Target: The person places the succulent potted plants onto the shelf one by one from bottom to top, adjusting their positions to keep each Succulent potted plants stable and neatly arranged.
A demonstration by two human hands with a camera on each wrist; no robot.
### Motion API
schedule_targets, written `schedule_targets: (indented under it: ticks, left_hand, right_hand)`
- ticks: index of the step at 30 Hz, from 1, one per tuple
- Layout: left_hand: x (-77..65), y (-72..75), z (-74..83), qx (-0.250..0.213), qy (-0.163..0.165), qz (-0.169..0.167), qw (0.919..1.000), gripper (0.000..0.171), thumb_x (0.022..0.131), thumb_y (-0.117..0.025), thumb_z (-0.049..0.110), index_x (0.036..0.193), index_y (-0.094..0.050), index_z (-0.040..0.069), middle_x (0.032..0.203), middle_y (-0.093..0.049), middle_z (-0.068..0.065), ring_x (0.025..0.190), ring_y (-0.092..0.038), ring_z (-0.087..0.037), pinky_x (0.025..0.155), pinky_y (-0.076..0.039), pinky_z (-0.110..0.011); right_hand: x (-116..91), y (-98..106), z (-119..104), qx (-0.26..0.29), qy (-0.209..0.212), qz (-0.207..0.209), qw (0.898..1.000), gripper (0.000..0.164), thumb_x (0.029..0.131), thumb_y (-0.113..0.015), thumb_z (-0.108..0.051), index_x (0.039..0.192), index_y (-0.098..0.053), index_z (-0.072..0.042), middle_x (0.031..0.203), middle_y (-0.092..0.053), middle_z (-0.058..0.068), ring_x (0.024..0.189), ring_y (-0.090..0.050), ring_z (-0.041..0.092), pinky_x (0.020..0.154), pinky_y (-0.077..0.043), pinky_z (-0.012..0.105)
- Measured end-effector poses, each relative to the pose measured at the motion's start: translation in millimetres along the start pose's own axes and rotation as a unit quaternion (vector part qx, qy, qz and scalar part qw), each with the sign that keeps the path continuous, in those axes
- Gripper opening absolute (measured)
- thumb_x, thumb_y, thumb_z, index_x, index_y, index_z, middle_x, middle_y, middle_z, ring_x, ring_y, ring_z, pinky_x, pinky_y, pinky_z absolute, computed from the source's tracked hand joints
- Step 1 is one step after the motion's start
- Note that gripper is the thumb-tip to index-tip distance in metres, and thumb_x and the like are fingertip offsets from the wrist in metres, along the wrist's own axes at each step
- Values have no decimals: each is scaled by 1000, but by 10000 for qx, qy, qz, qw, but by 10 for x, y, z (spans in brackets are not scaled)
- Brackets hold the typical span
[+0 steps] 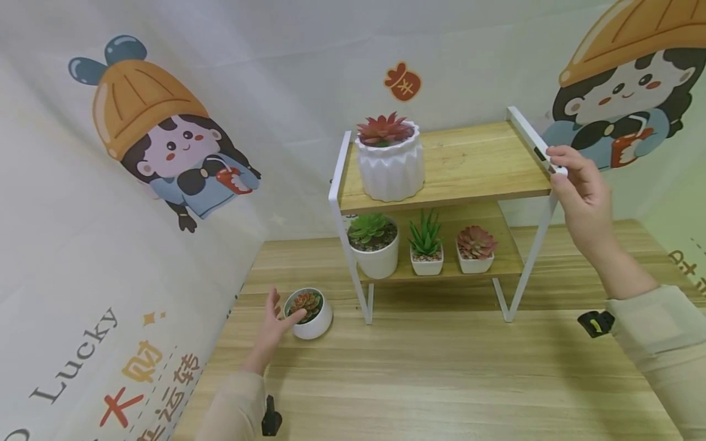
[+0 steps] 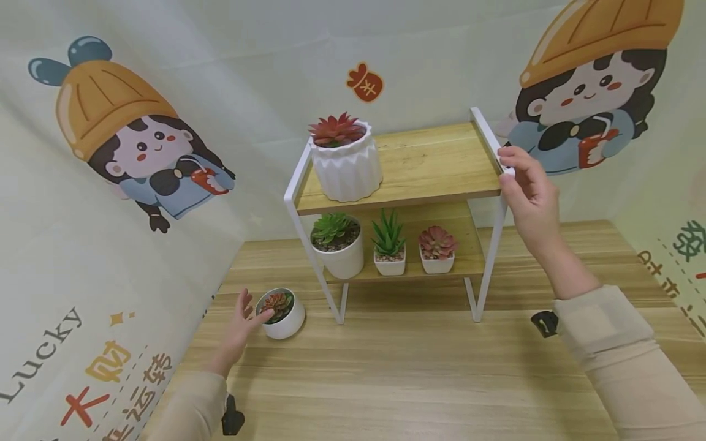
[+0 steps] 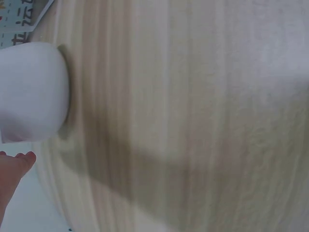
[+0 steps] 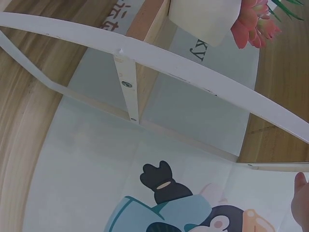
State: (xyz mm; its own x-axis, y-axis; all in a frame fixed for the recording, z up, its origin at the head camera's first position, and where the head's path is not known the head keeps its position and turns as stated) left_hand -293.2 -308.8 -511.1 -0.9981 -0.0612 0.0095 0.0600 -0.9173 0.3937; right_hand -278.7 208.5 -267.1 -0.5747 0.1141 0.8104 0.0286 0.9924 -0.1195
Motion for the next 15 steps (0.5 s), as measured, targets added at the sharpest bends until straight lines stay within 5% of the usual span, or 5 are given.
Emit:
schedule_targets:
  ticks: [5,15]
  left_hand:
    - [-233,-150,246,-231,65,187,9995,105,64,-70,27,133,8,12,135,-3,-23,119,-10,-43,96,-16,-51]
    - [-230,-345,82,-587,232,992,9931,108,59,-74,13,133,6,10,136,-8,-17,123,-12,-27,102,-7,-39]
  right_hand:
    - [-4,46,65,-89,-27,7,10000,21,82,-43,4,101,-50,8,110,-49,10,99,-42,18,76,-37,17]
    - [-1,38,48,29,39,26,10000,21,81,-43,5,100,-50,9,110,-49,11,97,-43,19,74,-37,17]
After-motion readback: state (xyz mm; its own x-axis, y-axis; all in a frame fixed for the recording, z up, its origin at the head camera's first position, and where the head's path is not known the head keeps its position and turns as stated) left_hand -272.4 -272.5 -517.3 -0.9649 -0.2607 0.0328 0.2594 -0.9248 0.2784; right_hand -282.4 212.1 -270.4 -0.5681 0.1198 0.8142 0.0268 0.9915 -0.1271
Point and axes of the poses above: each hand's wrist, its own x-axis towards the middle knuckle, its own y-axis out of the back of the hand, z = x × y, the point moved 4 cm from there along x, towards the middle knuckle
